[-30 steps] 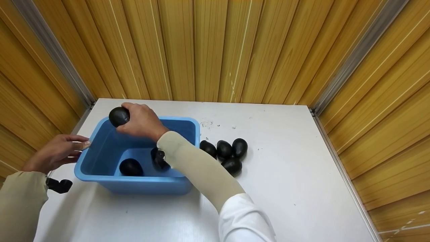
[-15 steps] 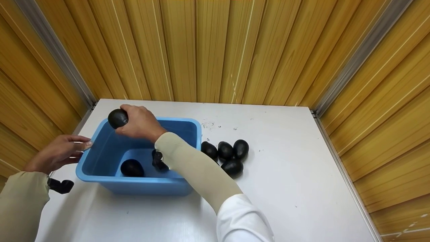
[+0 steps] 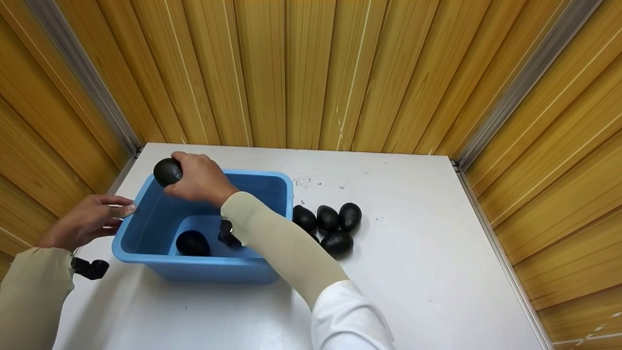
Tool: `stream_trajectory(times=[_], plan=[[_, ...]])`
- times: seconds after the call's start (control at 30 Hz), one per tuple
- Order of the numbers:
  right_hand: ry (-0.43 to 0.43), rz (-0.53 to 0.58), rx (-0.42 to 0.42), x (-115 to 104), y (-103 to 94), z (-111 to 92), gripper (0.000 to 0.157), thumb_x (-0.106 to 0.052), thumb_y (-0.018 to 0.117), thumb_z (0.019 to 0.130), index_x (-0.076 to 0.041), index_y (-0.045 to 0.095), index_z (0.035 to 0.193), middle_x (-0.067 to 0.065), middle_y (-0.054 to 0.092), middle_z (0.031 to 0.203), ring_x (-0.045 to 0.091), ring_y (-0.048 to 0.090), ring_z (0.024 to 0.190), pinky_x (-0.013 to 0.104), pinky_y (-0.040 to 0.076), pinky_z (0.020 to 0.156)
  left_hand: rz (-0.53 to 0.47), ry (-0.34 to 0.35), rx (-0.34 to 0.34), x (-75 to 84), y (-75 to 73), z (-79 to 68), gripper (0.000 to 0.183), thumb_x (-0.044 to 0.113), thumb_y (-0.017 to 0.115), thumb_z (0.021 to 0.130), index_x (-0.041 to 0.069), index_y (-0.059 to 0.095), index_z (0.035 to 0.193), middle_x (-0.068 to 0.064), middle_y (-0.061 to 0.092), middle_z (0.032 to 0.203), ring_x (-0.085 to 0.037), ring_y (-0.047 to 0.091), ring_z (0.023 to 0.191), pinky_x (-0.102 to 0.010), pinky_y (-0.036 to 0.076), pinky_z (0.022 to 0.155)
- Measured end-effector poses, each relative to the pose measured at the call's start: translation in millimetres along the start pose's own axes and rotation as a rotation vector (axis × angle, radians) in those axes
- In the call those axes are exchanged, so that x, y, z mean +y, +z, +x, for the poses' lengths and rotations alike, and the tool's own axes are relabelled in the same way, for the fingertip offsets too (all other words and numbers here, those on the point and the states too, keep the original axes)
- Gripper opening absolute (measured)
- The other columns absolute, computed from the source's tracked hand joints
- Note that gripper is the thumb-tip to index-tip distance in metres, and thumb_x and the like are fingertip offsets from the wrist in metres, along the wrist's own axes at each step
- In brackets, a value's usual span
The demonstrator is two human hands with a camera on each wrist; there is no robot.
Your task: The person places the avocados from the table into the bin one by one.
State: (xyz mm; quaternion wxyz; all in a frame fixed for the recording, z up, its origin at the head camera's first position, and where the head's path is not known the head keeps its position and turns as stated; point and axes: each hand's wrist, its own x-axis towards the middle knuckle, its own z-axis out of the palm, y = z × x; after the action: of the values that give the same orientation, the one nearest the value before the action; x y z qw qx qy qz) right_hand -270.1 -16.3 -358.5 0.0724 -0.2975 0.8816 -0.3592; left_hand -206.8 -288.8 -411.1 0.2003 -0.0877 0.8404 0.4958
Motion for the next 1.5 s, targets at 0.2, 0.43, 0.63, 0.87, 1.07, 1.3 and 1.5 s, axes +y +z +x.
stream_trajectory(times=[0.2,0.43,0.63,0.87,1.07,1.3,1.5], plan=[[-0.001,0.003,0.004,0,1.6,1,0.074,-0.027,0.081,0.088,-0.016,0.050,0.155,0.006,0.065,0.142,0.018,0.063,0.115,0.035,0.056,0.100,-0.001,-0.002,0.002,1.8,1.8,-1.8,0.062,0.038,0.059,0.106,-0.001,0.046,0.153,-0.029,0.054,0.150,-0.042,0.068,0.122,-0.056,0.052,0.109],[0.007,0.006,0.001,0,3.3,1,0.076,-0.030,0.081,0.089,-0.016,0.048,0.156,0.006,0.063,0.145,0.017,0.062,0.117,0.035,0.056,0.102,0.001,-0.016,0.006,4.0,0.9,-2.5,0.063,0.040,0.061,0.105,0.001,0.047,0.153,-0.027,0.054,0.150,-0.037,0.070,0.117,-0.053,0.053,0.108],[0.013,0.006,-0.001,-2,4.9,2,0.076,-0.032,0.081,0.089,-0.017,0.047,0.156,0.006,0.063,0.145,0.017,0.063,0.118,0.035,0.056,0.103,-0.006,-0.019,0.002,2.9,0.6,-1.7,0.061,0.037,0.060,0.106,0.001,0.047,0.153,-0.027,0.053,0.151,-0.037,0.070,0.118,-0.055,0.052,0.110],[0.006,-0.017,0.010,-2,7.5,5,0.077,-0.033,0.080,0.089,-0.016,0.048,0.156,0.006,0.065,0.144,0.017,0.064,0.117,0.033,0.057,0.100,-0.016,0.001,0.003,3.2,1.3,0.4,0.063,0.039,0.062,0.104,-0.001,0.048,0.152,-0.028,0.057,0.147,-0.035,0.072,0.115,-0.056,0.053,0.108],[0.019,-0.002,0.007,-2,9.7,6,0.076,-0.032,0.081,0.089,-0.015,0.048,0.156,0.006,0.064,0.144,0.017,0.064,0.117,0.033,0.057,0.101,-0.016,-0.004,0.012,2.8,2.7,0.2,0.063,0.039,0.063,0.104,0.000,0.050,0.151,-0.027,0.057,0.147,-0.034,0.072,0.114,-0.056,0.053,0.108],[0.029,-0.006,0.011,-2,12.1,6,0.076,-0.033,0.081,0.089,-0.016,0.048,0.156,0.006,0.065,0.143,0.017,0.065,0.116,0.033,0.057,0.100,-0.028,-0.015,0.013,3.2,4.0,1.0,0.059,0.036,0.062,0.105,0.001,0.049,0.151,-0.026,0.057,0.147,-0.037,0.070,0.118,-0.056,0.053,0.109],[0.029,-0.009,0.016,-2,12.4,7,0.077,-0.033,0.081,0.089,-0.015,0.048,0.156,0.007,0.065,0.143,0.017,0.065,0.117,0.033,0.057,0.101,-0.017,-0.009,0.008,3.3,4.2,0.2,0.060,0.037,0.061,0.105,0.001,0.049,0.151,-0.027,0.055,0.149,-0.040,0.070,0.119,-0.057,0.052,0.110]])
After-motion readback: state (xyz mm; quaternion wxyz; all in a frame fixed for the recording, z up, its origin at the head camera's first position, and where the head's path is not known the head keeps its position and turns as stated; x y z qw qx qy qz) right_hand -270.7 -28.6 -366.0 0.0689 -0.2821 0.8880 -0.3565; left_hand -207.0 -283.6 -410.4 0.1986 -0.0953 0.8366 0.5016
